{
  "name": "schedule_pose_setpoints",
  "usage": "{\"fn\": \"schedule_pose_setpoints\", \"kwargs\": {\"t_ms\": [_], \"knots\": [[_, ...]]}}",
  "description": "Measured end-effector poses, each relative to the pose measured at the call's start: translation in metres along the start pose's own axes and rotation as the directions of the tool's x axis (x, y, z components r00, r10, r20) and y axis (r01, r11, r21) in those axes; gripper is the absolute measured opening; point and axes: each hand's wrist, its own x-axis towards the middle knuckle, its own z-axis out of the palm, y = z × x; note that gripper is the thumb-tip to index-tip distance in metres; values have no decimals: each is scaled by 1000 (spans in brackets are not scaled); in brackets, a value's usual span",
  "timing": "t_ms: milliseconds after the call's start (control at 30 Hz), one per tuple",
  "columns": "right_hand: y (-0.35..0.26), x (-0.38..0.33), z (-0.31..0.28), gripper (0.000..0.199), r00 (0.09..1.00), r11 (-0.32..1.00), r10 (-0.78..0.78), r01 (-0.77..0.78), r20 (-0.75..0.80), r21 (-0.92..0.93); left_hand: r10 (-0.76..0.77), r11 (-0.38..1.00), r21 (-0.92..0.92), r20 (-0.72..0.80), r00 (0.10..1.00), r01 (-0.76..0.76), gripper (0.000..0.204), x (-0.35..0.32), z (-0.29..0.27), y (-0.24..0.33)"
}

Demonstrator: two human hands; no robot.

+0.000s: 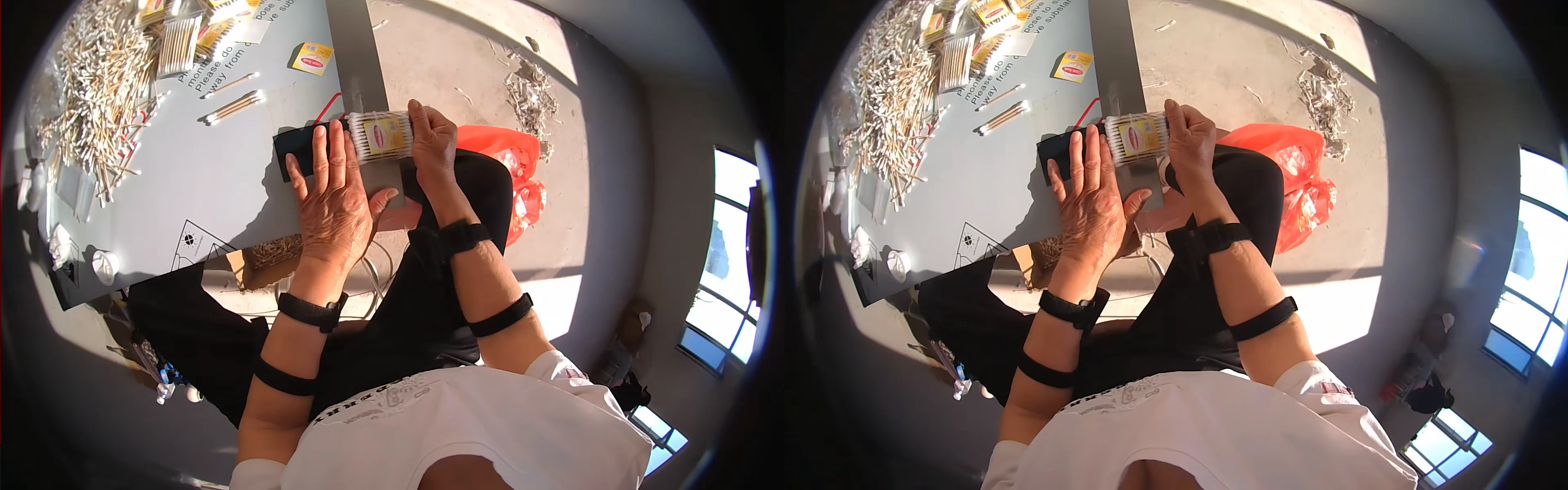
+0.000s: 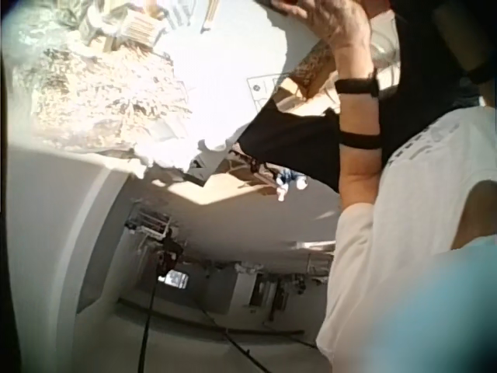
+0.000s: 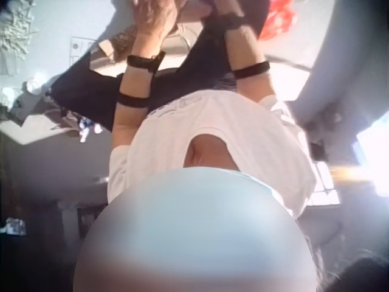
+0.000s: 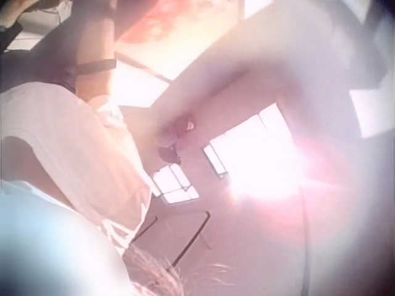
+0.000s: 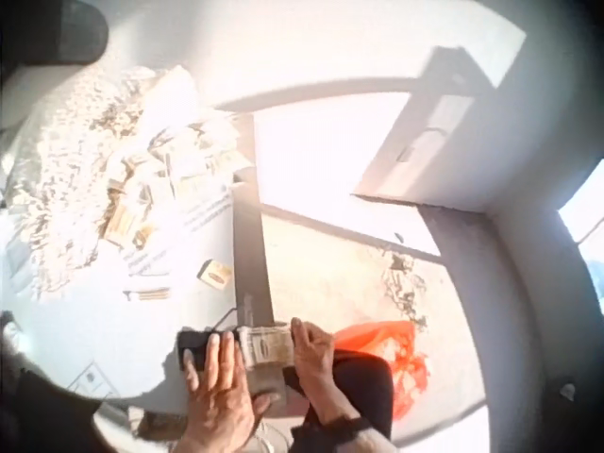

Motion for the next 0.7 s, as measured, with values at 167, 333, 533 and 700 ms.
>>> {"fn": "schedule_pose_setpoints", "kwargs": {"t_ms": [167, 333, 533, 700], "knots": [[6, -1, -5, 31, 994, 978, 93, -101, 54, 180, 16, 999, -34, -64, 998, -18, 86, 1, -6, 0], [-12, -17, -6, 28, 934, 876, 353, -353, 63, 330, 135, 990, 36, -45, 990, -133, 84, 21, -7, 15], [-6, -11, -29, 20, 913, 786, 388, -399, 125, 472, 204, 967, 148, 26, 979, -206, 84, 36, 10, 14], [-11, -11, -30, 12, 798, 554, 558, -563, 229, 613, 250, 955, 157, 23, 968, -250, 83, 38, 10, 13]]}}
